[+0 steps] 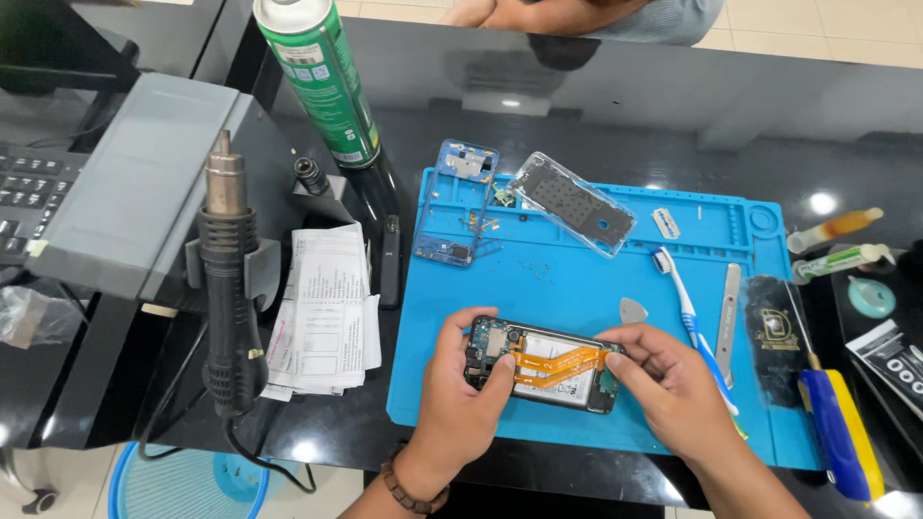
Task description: The person installs a battery into a disassembled smartphone, connects a ribbon cable, and places a metal shielding plate over the internal components. They then pick up the phone's frame to prepare for reassembly.
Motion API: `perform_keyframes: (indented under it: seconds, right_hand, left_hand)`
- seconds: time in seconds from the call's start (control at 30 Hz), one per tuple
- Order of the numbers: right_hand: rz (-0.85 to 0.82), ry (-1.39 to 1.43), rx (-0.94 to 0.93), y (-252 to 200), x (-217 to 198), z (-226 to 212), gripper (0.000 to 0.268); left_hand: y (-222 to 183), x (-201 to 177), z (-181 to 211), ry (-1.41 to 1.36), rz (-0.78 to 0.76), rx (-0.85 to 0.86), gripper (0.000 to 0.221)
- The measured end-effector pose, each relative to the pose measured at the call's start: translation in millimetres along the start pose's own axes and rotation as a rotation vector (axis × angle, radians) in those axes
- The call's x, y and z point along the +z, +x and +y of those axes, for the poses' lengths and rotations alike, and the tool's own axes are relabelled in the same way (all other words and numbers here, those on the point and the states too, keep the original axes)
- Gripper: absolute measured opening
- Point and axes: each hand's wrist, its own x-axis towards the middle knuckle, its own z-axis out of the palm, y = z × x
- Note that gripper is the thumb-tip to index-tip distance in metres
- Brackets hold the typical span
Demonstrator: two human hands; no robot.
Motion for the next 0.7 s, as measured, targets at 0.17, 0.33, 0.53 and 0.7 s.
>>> perform_keyframes:
  seconds: [0.17,0.33,0.53,0.7]
  right_hand:
    - [0.005,-0.003,-0.014,-1.9,-1.0,-3.8,0.024]
    - [-0.025,-0.034,0.021,-5.8,-2.0,-11.7,0.028]
    - [-0.012,-0.044,0.097,-19.8,-5.8,-17.4,0.035]
    - [-0.113,-0.644,-0.414,-31.6,-11.6,-12.2,0.089]
  left_hand:
    - [0.1,0.9,-4.1,-0.05,-0.047,-0.014,0.036]
    - [-1.3,-1.1,-4.8,0.005,-0.027,0.046,0.037]
    - [-7.5,0.8,-1.4,0.004,0.013,0.102,0.039]
    - [-13.9,1.3,-8.3,-0.059,0.062,-0.006,0.041]
